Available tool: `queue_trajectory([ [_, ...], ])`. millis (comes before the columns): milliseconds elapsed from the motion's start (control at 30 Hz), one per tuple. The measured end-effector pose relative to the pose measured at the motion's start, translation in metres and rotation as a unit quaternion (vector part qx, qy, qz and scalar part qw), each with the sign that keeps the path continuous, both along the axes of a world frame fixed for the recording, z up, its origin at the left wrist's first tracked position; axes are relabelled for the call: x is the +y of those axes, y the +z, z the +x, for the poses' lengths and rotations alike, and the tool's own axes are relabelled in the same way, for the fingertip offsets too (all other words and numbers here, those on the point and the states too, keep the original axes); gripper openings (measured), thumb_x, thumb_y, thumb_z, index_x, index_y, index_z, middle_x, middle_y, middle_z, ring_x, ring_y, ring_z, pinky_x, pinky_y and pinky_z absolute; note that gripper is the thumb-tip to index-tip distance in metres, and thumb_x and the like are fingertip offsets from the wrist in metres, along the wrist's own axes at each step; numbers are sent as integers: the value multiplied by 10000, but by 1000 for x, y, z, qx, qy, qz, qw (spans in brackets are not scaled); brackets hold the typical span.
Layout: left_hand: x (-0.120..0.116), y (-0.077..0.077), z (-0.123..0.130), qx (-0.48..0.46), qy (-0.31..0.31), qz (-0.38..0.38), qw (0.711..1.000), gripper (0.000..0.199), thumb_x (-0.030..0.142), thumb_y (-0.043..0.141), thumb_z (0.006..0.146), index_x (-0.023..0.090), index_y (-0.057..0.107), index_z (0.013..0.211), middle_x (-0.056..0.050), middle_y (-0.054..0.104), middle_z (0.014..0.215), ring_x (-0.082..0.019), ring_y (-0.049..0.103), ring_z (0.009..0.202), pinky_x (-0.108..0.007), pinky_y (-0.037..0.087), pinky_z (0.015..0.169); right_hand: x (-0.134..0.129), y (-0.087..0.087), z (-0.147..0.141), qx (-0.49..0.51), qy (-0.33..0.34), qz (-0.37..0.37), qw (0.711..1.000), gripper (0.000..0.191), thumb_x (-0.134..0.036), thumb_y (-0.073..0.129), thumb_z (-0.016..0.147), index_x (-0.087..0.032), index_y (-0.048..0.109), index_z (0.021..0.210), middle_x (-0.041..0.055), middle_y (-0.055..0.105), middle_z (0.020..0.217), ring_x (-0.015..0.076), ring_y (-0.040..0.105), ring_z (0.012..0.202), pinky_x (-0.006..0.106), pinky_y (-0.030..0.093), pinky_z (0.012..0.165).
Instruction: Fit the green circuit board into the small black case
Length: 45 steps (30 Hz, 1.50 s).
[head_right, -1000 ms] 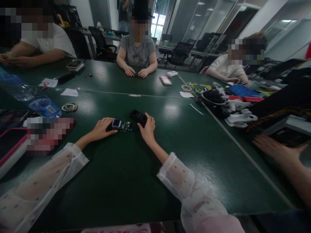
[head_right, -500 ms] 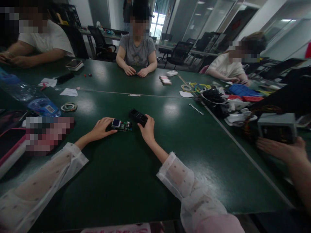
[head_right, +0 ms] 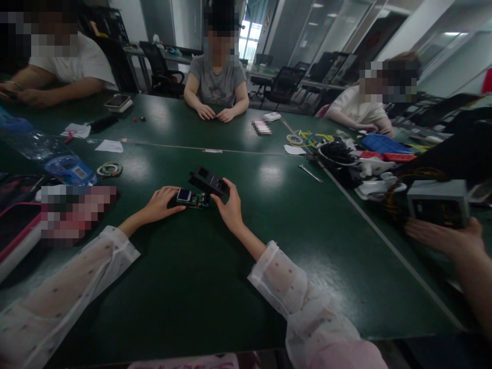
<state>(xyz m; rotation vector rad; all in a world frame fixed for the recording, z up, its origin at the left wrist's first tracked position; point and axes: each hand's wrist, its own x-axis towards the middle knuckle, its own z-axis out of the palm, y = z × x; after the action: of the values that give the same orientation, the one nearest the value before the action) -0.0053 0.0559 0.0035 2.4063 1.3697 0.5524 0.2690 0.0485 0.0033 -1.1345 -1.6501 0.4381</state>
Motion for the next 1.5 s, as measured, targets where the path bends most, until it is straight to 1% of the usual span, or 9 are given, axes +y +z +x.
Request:
queue_trajectory([
  [167, 1, -4, 0, 4, 4, 13, 1000, 517, 594, 546, 884, 241, 516, 1261, -100, 517, 1379, -324, 403, 1322, -534, 316, 1073, -8, 2, -4, -74, 63, 24, 995, 578, -344, 641, 879, -279, 401, 1401, 104, 544, 1327, 267, 543, 1248, 509, 465, 1068],
  [333, 2, -6, -1, 9, 9, 15, 1000, 531, 609, 541, 873, 243, 515, 1257, -109, 519, 1368, -337, 407, 1318, -538, 328, 1061, -9, 2, -5, -108, 98, 13, 989, 589, -354, 631, 888, -283, 381, 1417, 107, 547, 1328, 269, 548, 1249, 518, 471, 1059],
  [467, 0, -6, -1, -11, 19, 8, 1000, 635, 642, 568, 836, 230, 460, 1308, -119, 520, 1350, -337, 424, 1302, -523, 334, 1066, -6, 1, -5, -143, 143, 1, 979, 595, -349, 655, 869, -266, 404, 1402, 111, 570, 1306, 267, 581, 1204, 515, 490, 1030],
  [600, -2, -5, -2, -7, 21, 0, 1000, 733, 683, 607, 781, 207, 440, 1313, -138, 517, 1345, -346, 431, 1296, -520, 334, 1068, -5, -4, -5, -176, 177, -16, 968, 622, -304, 690, 835, -248, 418, 1391, 111, 578, 1301, 273, 565, 1229, 526, 477, 1039],
  [900, -8, -8, -4, -3, 25, 7, 1000, 718, 712, 569, 788, 201, 465, 1280, -145, 520, 1330, -345, 448, 1271, -519, 357, 1044, -15, -4, -7, -201, 171, -6, 965, 645, -295, 701, 823, -227, 403, 1391, 125, 553, 1341, 274, 545, 1258, 537, 456, 1060],
  [1133, -22, -6, -1, 3, 43, 23, 999, 708, 722, 534, 805, 182, 482, 1262, -153, 537, 1300, -342, 493, 1216, -509, 395, 1014, -30, -5, -10, -231, 150, 30, 961, 629, -395, 677, 847, -215, 418, 1391, 132, 577, 1286, 291, 561, 1213, 533, 474, 1033],
  [1300, -35, -2, 4, 27, 49, 54, 997, 651, 696, 547, 816, 172, 523, 1201, -140, 590, 1190, -321, 552, 1108, -451, 449, 941, -39, -2, -12, -290, 126, 54, 947, 591, -503, 567, 906, -172, 427, 1376, 168, 579, 1262, 316, 561, 1190, 528, 473, 1020],
  [1400, -44, -1, 6, 33, 51, 66, 996, 642, 692, 549, 824, 170, 539, 1197, -143, 604, 1184, -323, 563, 1104, -444, 455, 934, -46, 1, -13, -304, 112, 58, 944, 546, -518, 499, 938, -166, 450, 1351, 168, 591, 1240, 314, 571, 1159, 513, 481, 998],
  [1500, -52, -2, 8, 30, 56, 70, 996, 655, 695, 551, 826, 167, 550, 1214, -149, 613, 1191, -321, 577, 1099, -434, 462, 927, -52, 1, -12, -311, 103, 60, 943, 536, -510, 482, 947, -131, 473, 1325, 181, 601, 1225, 317, 575, 1140, 498, 484, 983],
])
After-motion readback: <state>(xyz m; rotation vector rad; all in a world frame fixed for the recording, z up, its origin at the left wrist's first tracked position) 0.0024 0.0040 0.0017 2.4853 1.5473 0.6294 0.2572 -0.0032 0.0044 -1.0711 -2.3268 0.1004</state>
